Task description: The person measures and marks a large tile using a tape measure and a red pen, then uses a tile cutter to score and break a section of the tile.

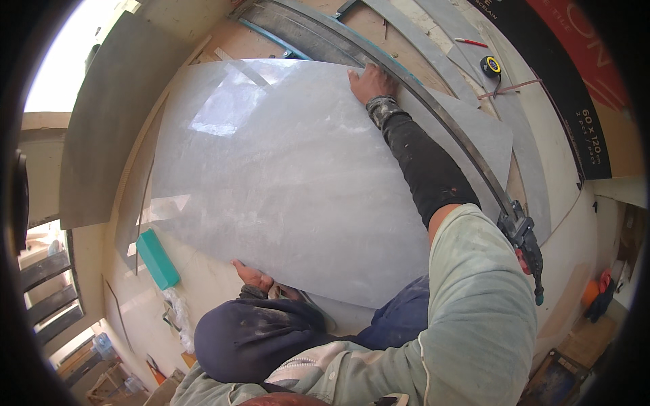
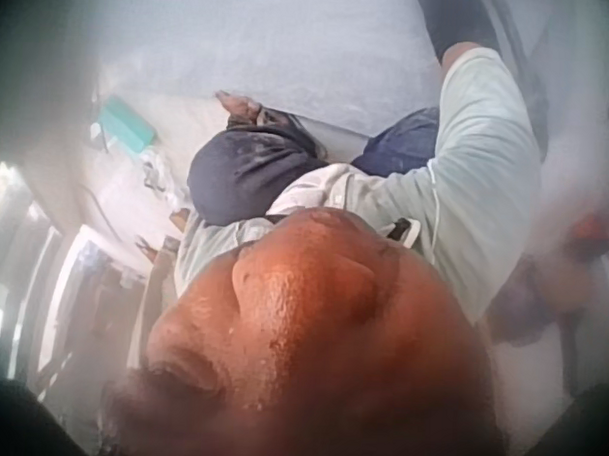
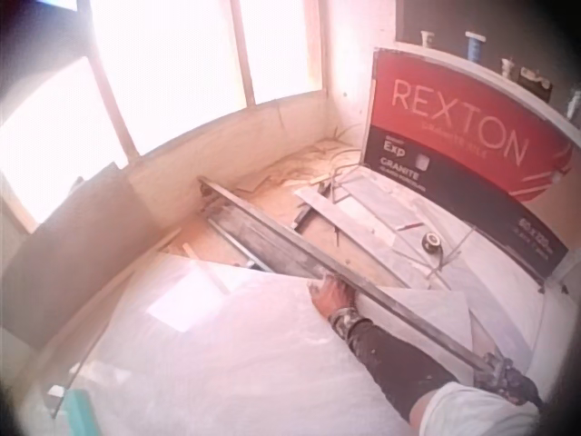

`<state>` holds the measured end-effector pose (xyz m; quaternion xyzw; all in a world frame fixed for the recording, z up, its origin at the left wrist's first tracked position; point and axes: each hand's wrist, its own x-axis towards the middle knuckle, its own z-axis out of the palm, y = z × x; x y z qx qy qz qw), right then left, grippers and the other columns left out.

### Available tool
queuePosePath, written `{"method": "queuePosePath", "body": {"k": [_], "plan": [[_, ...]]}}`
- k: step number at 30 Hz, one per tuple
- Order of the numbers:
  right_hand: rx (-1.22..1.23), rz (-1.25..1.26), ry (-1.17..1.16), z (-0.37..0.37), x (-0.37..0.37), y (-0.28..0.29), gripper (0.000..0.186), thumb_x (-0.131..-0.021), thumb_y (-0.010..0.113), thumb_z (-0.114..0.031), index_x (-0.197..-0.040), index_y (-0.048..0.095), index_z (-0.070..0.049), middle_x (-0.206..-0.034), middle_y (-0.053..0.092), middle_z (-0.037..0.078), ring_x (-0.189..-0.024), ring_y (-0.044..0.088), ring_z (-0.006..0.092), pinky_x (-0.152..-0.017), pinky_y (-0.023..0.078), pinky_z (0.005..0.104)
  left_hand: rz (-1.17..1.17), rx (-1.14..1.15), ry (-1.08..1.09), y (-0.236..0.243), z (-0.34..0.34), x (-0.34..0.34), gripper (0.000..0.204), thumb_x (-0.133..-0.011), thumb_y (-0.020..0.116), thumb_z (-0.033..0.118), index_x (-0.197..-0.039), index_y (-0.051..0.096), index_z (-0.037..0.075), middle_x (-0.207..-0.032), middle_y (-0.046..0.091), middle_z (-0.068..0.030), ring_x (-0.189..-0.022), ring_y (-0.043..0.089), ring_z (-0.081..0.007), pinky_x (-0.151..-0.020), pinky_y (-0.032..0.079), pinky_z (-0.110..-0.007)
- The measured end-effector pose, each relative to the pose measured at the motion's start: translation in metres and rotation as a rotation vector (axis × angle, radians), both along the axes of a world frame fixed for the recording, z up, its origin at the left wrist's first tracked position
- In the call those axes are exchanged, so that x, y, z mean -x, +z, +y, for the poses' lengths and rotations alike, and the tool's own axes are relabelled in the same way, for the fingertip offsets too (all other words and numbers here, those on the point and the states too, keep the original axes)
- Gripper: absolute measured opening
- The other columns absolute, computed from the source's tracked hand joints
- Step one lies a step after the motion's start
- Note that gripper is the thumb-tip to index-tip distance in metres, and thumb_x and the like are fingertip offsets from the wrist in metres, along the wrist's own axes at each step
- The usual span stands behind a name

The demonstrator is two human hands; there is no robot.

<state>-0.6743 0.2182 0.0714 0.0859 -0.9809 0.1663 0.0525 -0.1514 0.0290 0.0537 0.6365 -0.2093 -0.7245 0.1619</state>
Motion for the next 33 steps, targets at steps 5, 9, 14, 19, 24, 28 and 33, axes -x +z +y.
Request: {"method": "queuePosePath", "body": {"k": [5, 9, 14, 19, 24, 28, 33], "plan": [[0.043, 0.418, 0.472, -0.01, -0.075, 0.061, 0.051, -0.083, 0.072, -0.028, -0.126, 0.061, -0.003, -0.103, 0.067, 0.014, -0.099, 0.066, 0.0319, -0.09, 0.052, 0.044, 0.04, 0.097, 0.01, 0.011, 0.012, 0.007, 0.067, -0.101, 0.026, 0.061, -0.146, 0.045, 0.015, -0.146, 0.051, -0.0086, -0.125, 0.055, -0.0342, -0.104, 0.048, -0.048], [0.3, 0.701, 0.653, 0.016, -0.018, 0.139, 0.012, -0.089, 0.064, -0.018, -0.094, 0.066, -0.007, -0.091, 0.067, 0.011, -0.089, 0.065, 0.0302, -0.079, 0.053, 0.041, -0.009, 0.084, 0.083, 0.04, 0.022, 0.036, 0.069, -0.102, 0.027, 0.062, -0.147, 0.044, 0.013, -0.148, 0.049, -0.0118, -0.127, 0.053, -0.0362, -0.106, 0.046, -0.051], [0.369, -0.241, 0.331, 0.102, 0.095, 0.056, 0.03, -0.096, 0.06, -0.023, -0.11, 0.07, 0.002, -0.1, 0.074, 0.012, -0.095, 0.07, 0.0247, -0.086, 0.053, 0.0355, 0.138, 0.098, 0.051, 0.009, 0.012, 0.011, 0.074, -0.101, 0.026, 0.066, -0.149, 0.039, 0.011, -0.152, 0.044, -0.014, -0.135, 0.045, -0.037, -0.112, 0.038, -0.054], [0.434, -0.432, 0.456, 0.15, 0.119, -0.017, 0.036, -0.097, 0.066, -0.03, -0.111, 0.073, 0.001, -0.092, 0.074, 0.005, -0.085, 0.066, 0.0136, -0.08, 0.05, 0.0301, 0.088, 0.055, -0.131, -0.011, -0.013, -0.017, 0.087, -0.098, 0.031, 0.073, -0.155, 0.029, 0.008, -0.156, 0.037, -0.0155, -0.142, 0.037, -0.0365, -0.117, 0.03, -0.055], [0.044, -0.57, 0.51, 0.095, 0.102, 0.017, 0.039, -0.092, 0.072, -0.037, -0.096, 0.074, 0.001, -0.083, 0.069, 0.002, -0.076, 0.06, 0.0115, -0.076, 0.048, 0.0282, -0.537, -0.192, -0.666, 0.093, -0.104, -0.031, 0.088, -0.095, 0.043, 0.073, -0.15, 0.034, 0.004, -0.143, 0.048, -0.0161, -0.131, 0.048, -0.0308, -0.109, 0.038, -0.05], [0.193, -0.687, 0.56, 0.111, 0.114, 0.004, 0.036, -0.091, 0.071, -0.038, -0.091, 0.073, -0.002, -0.078, 0.067, 0.002, -0.073, 0.06, 0.012, -0.071, 0.047, 0.0313, -0.745, 0.201, -1.072, 0.171, -0.193, 0.016, 0.079, -0.094, 0.053, 0.064, -0.143, 0.046, 0.003, -0.135, 0.057, -0.0155, -0.117, 0.06, -0.0305, -0.1, 0.045, -0.051], [0.579, -0.851, 0.579, 0.116, 0.11, -0.042, 0.03, -0.097, 0.059, -0.026, -0.1, 0.073, -0.001, -0.082, 0.069, 0.004, -0.076, 0.061, 0.0118, -0.072, 0.049, 0.0332, -1.18, 0.849, -1.127, 0.233, -0.293, 0.043, 0.062, -0.084, 0.071, 0.052, -0.112, 0.071, -0.004, -0.108, 0.071, -0.0225, -0.098, 0.069, -0.0294, -0.089, 0.052, -0.039]]}}
